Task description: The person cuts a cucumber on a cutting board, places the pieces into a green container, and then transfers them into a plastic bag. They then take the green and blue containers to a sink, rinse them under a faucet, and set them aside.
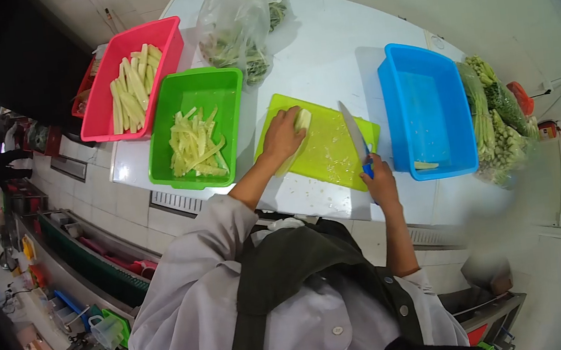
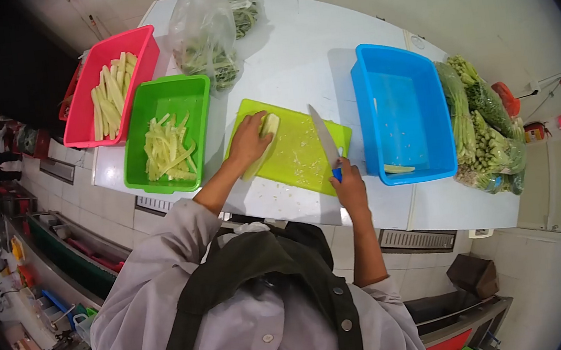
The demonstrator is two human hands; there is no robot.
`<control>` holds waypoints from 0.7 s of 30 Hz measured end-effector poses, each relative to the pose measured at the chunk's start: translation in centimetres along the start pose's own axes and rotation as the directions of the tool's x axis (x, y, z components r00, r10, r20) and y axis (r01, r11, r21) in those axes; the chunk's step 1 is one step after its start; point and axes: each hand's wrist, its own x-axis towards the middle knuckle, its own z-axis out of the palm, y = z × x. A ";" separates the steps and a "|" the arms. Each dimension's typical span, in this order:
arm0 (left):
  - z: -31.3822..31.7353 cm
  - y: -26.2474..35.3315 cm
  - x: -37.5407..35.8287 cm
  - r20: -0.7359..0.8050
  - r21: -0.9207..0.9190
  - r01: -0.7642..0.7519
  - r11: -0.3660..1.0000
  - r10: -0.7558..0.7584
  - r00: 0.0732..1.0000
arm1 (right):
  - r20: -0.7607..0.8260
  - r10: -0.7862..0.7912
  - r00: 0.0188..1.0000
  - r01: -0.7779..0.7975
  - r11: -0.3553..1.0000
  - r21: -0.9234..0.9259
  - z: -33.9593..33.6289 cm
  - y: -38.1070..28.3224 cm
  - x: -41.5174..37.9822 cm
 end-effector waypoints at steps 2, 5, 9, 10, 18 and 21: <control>-0.3 -0.2 0.7 0.011 -0.092 -0.005 0.996 0.006 1.000 | -0.013 -0.029 1.000 0.029 1.000 0.002 0.0 0.2 -0.4; -0.1 0.8 1.2 0.113 -0.032 0.092 0.995 -0.087 0.990 | -0.118 -0.118 0.986 0.123 0.992 0.033 0.5 -0.3 -0.5; 1.4 0.5 0.5 -0.057 0.045 -0.004 0.999 0.006 0.998 | -0.034 0.047 0.998 -0.029 0.917 0.399 1.0 -3.0 -1.2; 1.3 0.5 0.7 -0.087 0.010 0.017 1.000 -0.016 0.996 | 0.124 0.063 0.990 -0.115 0.873 0.473 -0.6 -5.2 -1.5; 2.0 0.2 1.3 -0.130 -0.281 0.208 0.937 -0.252 0.959 | 0.213 -0.215 0.953 0.118 0.912 0.392 -1.1 -6.3 -0.2; 2.2 -0.2 1.3 -0.104 -0.351 0.253 0.901 -0.306 0.946 | 0.191 -0.241 0.951 0.167 0.927 0.337 -1.7 -6.5 0.2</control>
